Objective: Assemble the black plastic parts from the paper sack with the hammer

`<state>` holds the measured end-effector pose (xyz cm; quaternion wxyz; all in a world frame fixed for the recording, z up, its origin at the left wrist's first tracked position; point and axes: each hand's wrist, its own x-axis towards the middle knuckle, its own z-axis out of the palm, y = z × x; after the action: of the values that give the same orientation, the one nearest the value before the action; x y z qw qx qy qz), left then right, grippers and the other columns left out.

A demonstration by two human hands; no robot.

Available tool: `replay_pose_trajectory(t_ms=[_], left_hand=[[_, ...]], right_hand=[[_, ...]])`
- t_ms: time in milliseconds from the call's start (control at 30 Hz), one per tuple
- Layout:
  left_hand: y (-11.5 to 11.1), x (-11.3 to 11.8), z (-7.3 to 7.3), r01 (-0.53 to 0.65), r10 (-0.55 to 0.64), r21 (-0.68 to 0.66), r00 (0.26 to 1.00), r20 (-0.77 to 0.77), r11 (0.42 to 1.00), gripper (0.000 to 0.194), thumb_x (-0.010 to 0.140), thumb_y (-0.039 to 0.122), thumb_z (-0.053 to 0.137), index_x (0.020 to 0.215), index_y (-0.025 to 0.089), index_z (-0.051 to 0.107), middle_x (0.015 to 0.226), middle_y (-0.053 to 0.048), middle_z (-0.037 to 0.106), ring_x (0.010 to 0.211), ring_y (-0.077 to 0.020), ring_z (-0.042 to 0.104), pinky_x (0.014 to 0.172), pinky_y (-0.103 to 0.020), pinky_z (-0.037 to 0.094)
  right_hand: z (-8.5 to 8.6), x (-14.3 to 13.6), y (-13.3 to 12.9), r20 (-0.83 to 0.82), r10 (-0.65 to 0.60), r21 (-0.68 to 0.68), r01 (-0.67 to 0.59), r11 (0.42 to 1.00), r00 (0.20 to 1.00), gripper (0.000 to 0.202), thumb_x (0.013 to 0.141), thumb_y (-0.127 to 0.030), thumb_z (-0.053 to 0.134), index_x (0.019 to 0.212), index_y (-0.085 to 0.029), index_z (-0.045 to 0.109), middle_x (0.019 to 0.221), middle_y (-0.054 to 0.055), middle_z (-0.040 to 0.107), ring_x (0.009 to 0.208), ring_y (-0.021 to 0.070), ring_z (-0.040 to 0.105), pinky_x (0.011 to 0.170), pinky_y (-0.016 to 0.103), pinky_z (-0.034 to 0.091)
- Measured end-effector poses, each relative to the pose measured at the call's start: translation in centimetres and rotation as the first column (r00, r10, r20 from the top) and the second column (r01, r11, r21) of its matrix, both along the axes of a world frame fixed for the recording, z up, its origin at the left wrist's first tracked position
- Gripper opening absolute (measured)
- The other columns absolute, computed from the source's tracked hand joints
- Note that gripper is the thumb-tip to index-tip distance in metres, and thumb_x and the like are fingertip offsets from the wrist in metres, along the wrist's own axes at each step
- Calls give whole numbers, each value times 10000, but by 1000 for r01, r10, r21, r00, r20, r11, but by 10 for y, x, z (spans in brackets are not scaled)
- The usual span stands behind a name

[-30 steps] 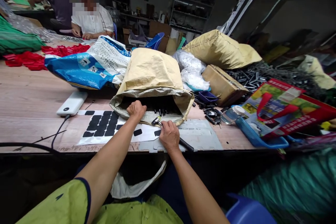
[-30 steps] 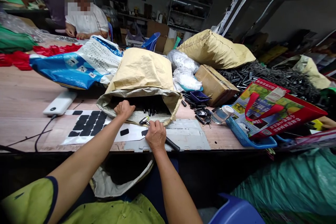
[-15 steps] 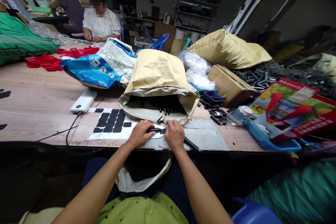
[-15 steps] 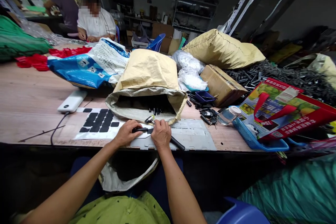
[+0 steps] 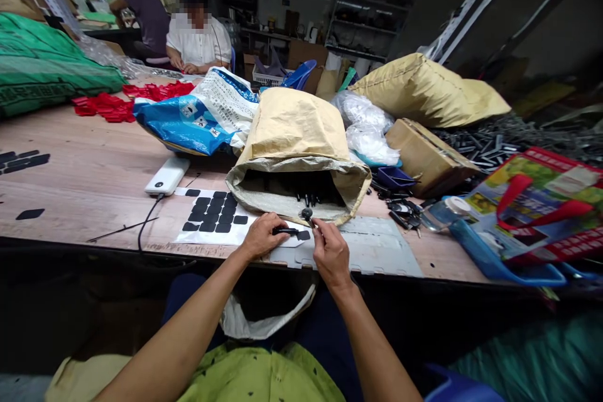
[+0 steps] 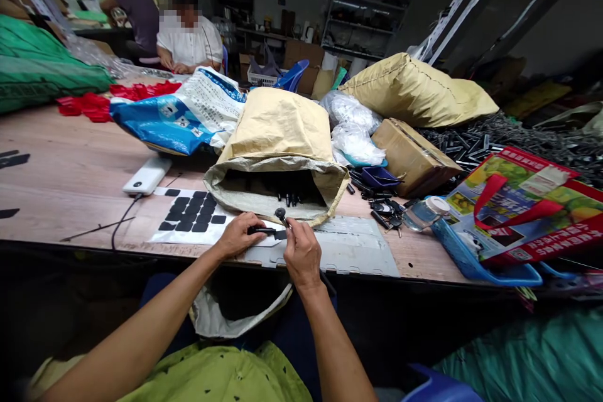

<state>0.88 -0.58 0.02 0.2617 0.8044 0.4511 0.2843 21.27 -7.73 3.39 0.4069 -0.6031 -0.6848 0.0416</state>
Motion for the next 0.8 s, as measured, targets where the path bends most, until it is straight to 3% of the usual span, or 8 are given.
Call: replay_pose_trajectory(t_ms=[200,367,533,800], left_hand=[[1,1,-2,0,1,4,1000,-7,1000,198,822,319,722,994,226,751,915,-36,652,940,-218,579,853,-330,446],[2,-1,-3,11,-11,-12,1000,5,1000,199,818,308,729,996,222,748,943,-35,659,957,-215,580,859,-323,443],[3,-2,-2,10,-11,-22,1000,-22,1000,177,820,361,729,923,218,745,910,-37,640,917,-215,566,818,-321,438],[0,-2,2,-18,21,-48,998,54,999,218,752,217,724,969,228,702,960,-21,682,947,-220,593,842,-335,453]], right_hand=[[-6,-8,-17,74,-2,-110,10,994,997,311,981,-202,472,1202,-229,688,1002,65,689,968,204,633,869,286,488],[1,-16,-13,34,32,-64,-30,998,999,323,1004,-214,452,1250,-221,662,1055,66,683,1019,194,621,924,278,472],[-1,-23,-11,126,81,-100,-68,993,989,302,985,-202,480,1209,-242,679,1006,53,685,968,188,625,870,267,481],[-2,-2,19,158,-42,-65,53,996,987,295,963,-171,491,1161,-231,701,983,51,673,966,199,592,877,286,439]])
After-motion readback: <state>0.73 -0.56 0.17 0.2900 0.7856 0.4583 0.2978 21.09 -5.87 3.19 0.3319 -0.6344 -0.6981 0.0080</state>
